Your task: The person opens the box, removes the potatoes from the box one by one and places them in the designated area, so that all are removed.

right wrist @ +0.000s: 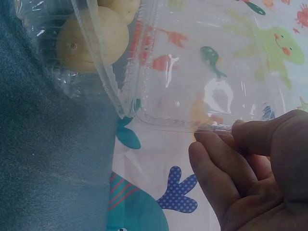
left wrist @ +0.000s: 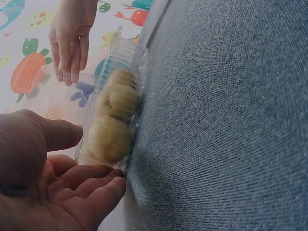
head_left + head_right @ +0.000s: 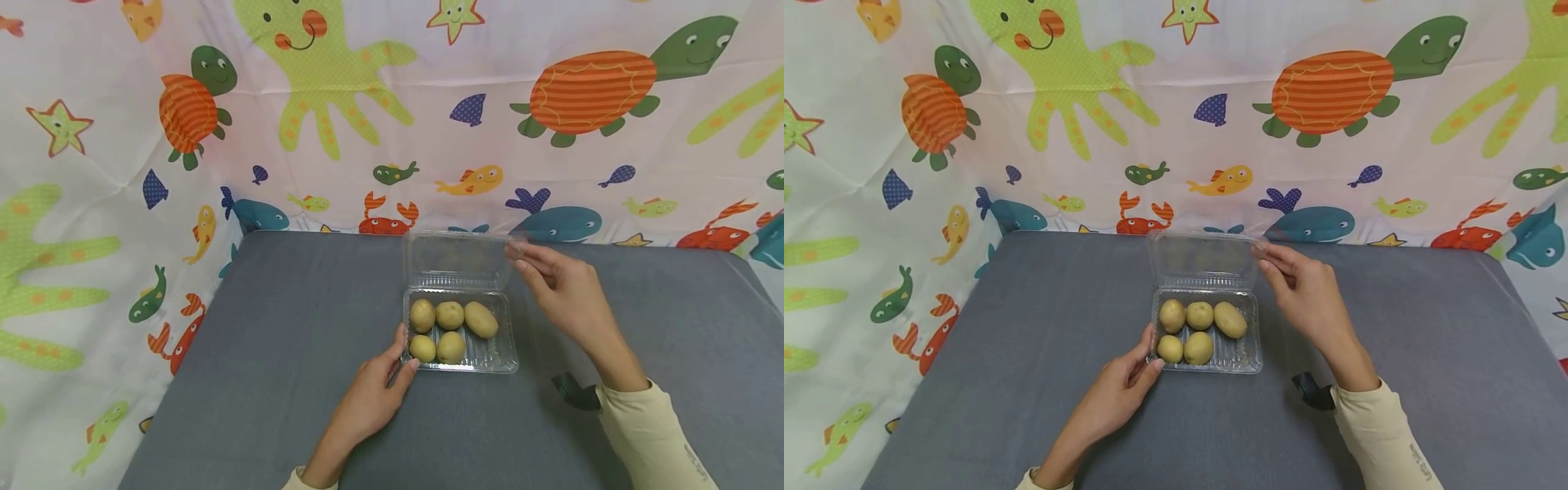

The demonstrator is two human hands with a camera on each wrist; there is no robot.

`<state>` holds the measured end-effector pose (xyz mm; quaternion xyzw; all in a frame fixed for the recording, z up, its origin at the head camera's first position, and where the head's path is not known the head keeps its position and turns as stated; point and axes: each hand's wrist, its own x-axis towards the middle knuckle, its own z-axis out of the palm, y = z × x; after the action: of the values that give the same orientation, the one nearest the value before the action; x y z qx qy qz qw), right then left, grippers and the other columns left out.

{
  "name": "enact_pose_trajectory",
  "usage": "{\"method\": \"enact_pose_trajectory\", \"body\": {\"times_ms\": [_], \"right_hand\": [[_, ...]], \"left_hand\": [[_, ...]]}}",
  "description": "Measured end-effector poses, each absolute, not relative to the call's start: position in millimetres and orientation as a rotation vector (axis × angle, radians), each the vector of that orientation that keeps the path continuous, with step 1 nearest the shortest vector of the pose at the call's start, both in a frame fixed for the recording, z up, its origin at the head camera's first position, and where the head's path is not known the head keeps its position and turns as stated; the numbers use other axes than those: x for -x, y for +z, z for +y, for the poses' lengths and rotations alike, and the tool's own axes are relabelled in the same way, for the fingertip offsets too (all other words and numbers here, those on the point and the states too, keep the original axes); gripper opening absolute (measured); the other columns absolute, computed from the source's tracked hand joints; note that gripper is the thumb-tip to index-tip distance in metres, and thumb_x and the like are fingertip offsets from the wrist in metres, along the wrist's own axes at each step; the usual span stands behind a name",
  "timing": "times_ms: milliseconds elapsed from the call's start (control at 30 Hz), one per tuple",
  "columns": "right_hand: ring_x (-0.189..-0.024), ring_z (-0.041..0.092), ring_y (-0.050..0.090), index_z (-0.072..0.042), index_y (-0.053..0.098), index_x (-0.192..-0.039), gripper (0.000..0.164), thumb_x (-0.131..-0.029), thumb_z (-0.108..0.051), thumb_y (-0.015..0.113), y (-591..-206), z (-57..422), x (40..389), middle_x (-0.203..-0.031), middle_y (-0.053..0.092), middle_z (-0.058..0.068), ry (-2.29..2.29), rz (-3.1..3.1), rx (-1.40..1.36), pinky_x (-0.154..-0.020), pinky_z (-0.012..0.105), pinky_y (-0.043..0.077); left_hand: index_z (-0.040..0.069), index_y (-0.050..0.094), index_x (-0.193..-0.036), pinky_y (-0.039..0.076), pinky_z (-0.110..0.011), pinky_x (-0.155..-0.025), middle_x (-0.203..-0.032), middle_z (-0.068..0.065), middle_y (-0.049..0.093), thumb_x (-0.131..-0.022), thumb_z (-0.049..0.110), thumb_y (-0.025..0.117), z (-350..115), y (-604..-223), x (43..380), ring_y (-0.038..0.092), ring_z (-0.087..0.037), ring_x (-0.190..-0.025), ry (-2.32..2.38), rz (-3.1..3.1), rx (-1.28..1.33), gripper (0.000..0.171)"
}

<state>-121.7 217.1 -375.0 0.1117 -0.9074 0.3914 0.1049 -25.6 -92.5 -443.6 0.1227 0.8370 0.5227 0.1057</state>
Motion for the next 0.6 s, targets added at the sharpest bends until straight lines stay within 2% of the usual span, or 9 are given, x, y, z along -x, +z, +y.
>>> {"method": "enact_pose_trajectory", "body": {"times_ms": [167, 300, 400, 500, 600], "right_hand": [[-0.109, 0.025, 0.076, -0.014, 0.068, -0.144, 0.037, -0.108, -0.022, 0.065, -378, 218, 126, -0.129, 0.075, 0.005, 1.14, -2.68, -0.343, -0.056, 0.019, 0.043], [-0.097, 0.021, 0.076, -0.014, 0.066, -0.145, 0.037, -0.11, -0.025, 0.062, -383, 219, 130, -0.131, 0.075, 0.006, 1.144, -2.702, -0.354, -0.049, 0.025, 0.041], [-0.097, 0.02, 0.076, -0.014, 0.065, -0.147, 0.039, -0.11, -0.024, 0.061, -386, 220, 132, -0.132, 0.074, 0.005, 1.143, -2.718, -0.36, -0.047, 0.026, 0.039], [-0.106, 0.024, 0.076, -0.013, 0.064, -0.148, 0.039, -0.11, -0.022, 0.062, -389, 220, 134, -0.132, 0.074, 0.005, 1.153, -2.726, -0.367, -0.049, 0.024, 0.041], [-0.103, 0.024, 0.076, -0.011, 0.063, -0.148, 0.04, -0.109, -0.02, 0.063, -392, 219, 135, -0.131, 0.074, 0.006, 1.15, -2.738, -0.375, -0.049, 0.023, 0.041]], "left_hand": [[-0.002, 0.026, -0.164, 0.038, -0.045, -0.12, -0.166, -0.019, 0.035, -0.113, 0.027, 0.056, -92, -442, 26, 0.037, -0.026, -0.152, 1.525, 2.487, -0.35, 0.066], [-0.001, 0.027, -0.164, 0.038, -0.047, -0.12, -0.165, -0.019, 0.036, -0.113, 0.029, 0.056, -92, -441, 26, 0.038, -0.027, -0.152, 1.511, 2.496, -0.346, 0.066], [-0.001, 0.026, -0.164, 0.036, -0.047, -0.121, -0.165, -0.019, 0.035, -0.113, 0.029, 0.055, -92, -442, 26, 0.038, -0.026, -0.152, 1.51, 2.497, -0.356, 0.066], [-0.001, 0.027, -0.164, 0.035, -0.047, -0.122, -0.165, -0.018, 0.035, -0.113, 0.029, 0.055, -92, -442, 25, 0.037, -0.025, -0.152, 1.509, 2.501, -0.357, 0.066], [-0.001, 0.027, -0.164, 0.034, -0.047, -0.122, -0.165, -0.018, 0.034, -0.113, 0.028, 0.056, -92, -441, 25, 0.037, -0.025, -0.152, 1.512, 2.503, -0.355, 0.066]]}}
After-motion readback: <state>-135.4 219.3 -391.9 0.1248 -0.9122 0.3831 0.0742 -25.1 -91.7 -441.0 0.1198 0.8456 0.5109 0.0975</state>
